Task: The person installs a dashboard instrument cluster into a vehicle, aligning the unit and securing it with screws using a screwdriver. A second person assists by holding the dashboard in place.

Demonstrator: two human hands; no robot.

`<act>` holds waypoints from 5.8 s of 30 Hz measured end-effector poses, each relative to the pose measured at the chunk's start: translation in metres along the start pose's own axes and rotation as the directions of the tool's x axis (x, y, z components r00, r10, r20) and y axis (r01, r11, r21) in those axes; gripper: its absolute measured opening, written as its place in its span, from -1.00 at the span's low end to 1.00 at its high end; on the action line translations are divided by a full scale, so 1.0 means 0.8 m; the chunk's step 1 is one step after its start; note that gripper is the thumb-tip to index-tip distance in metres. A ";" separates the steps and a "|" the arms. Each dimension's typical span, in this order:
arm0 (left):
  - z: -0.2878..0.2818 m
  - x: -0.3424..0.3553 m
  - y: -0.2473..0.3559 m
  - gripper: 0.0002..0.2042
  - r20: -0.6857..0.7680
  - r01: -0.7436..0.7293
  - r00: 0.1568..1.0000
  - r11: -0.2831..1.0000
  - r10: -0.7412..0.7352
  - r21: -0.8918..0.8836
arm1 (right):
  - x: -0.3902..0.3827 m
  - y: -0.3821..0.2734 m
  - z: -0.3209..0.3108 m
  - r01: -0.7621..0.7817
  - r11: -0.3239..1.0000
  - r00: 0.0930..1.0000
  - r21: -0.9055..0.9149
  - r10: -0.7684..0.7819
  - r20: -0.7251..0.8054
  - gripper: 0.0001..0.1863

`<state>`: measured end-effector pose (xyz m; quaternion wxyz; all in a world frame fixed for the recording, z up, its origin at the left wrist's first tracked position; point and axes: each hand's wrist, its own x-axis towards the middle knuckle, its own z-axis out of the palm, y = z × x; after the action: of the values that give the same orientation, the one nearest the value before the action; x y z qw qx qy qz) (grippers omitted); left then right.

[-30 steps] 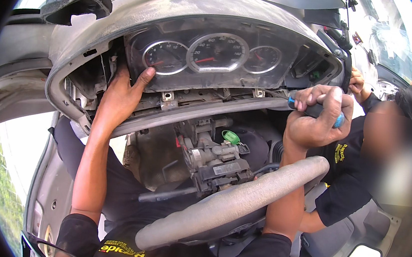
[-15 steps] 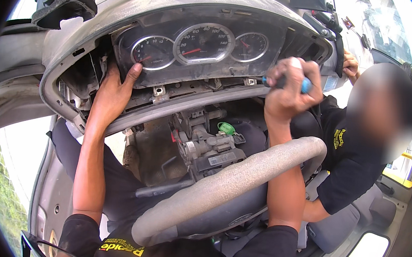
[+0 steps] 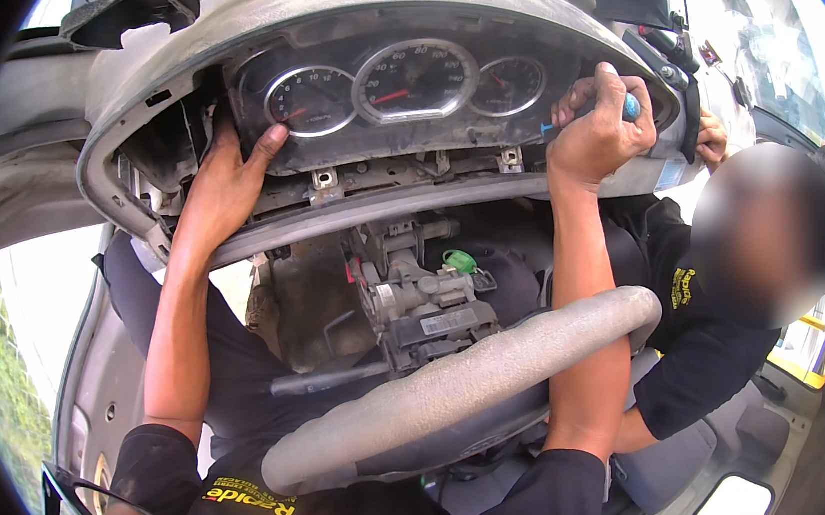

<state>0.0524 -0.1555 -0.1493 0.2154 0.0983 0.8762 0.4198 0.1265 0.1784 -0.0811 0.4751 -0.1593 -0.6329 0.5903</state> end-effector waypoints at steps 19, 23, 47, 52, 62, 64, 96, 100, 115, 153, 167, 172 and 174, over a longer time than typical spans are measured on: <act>-0.006 -0.004 0.010 -0.22 0.017 0.083 0.996 0.996 -0.084 0.043 | -0.044 -0.026 -0.037 0.088 0.952 0.959 -0.293 -0.002 0.282 -0.74; -0.002 -0.008 0.002 -0.26 -0.114 -0.071 0.990 0.991 0.084 0.111 | -0.069 -0.059 -0.062 0.146 0.867 0.942 -0.477 0.026 0.335 -0.74; 0.125 0.024 0.150 0.14 0.813 -0.748 0.359 0.663 0.459 -0.044 | -0.198 -0.181 -0.152 -0.632 0.730 0.731 0.258 0.673 -0.113 -0.70; 0.151 0.064 0.124 0.05 0.763 -0.677 0.464 0.735 0.449 -0.021 | -0.279 -0.286 -0.209 -0.528 0.846 0.830 0.069 0.532 -0.169 -0.71; 0.194 0.032 0.174 -0.30 0.697 -0.601 0.672 0.734 0.250 0.316 | -0.430 -0.394 -0.440 -0.370 0.707 0.308 -0.603 -0.519 -0.797 -0.63; 0.197 0.024 0.176 -0.38 0.691 -0.571 0.674 0.778 0.261 0.263 | -0.418 -0.372 -0.460 -0.471 0.461 0.396 -0.752 -0.651 -0.648 -0.61; 0.224 0.081 0.120 -0.51 0.804 -0.587 0.439 0.806 0.400 -0.080 | -0.091 -0.253 -0.192 0.334 0.523 0.919 -0.784 0.006 0.395 -0.78; 0.213 0.100 0.085 -0.51 0.803 -0.572 0.456 0.817 0.384 -0.066 | -0.108 -0.232 -0.163 0.390 0.551 0.919 -0.738 -0.178 0.353 -0.79; 0.184 0.056 0.158 -0.40 0.814 -0.571 0.534 0.808 0.230 0.146 | -0.121 -0.180 -0.164 0.163 0.613 0.987 -0.773 -0.091 0.136 -0.71; 0.170 0.042 0.127 -0.35 0.641 -0.633 0.600 0.774 0.479 0.014 | 0.037 -0.174 -0.042 0.436 0.339 0.600 -0.834 0.581 0.550 -0.63; 0.022 -0.076 0.035 -0.47 -0.490 -0.461 0.773 0.887 0.404 0.004 | 0.060 -0.081 -0.035 0.383 0.179 0.794 -0.906 0.439 0.422 -0.50; 0.030 -0.050 0.042 -0.31 -0.524 -0.464 0.746 0.885 0.411 0.035 | 0.062 -0.071 -0.044 0.379 0.274 0.790 -0.884 0.402 0.463 -0.52; 0.022 -0.022 0.044 -0.22 -0.494 -0.396 0.812 0.915 0.312 -0.074 | 0.062 -0.053 -0.051 0.354 0.374 0.785 -0.857 0.379 0.490 -0.51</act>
<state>0.0758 -0.1276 -0.1267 -0.0789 0.1359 0.8281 0.5382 0.1495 0.2298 -0.0284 0.0601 -0.1988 -0.9664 0.1513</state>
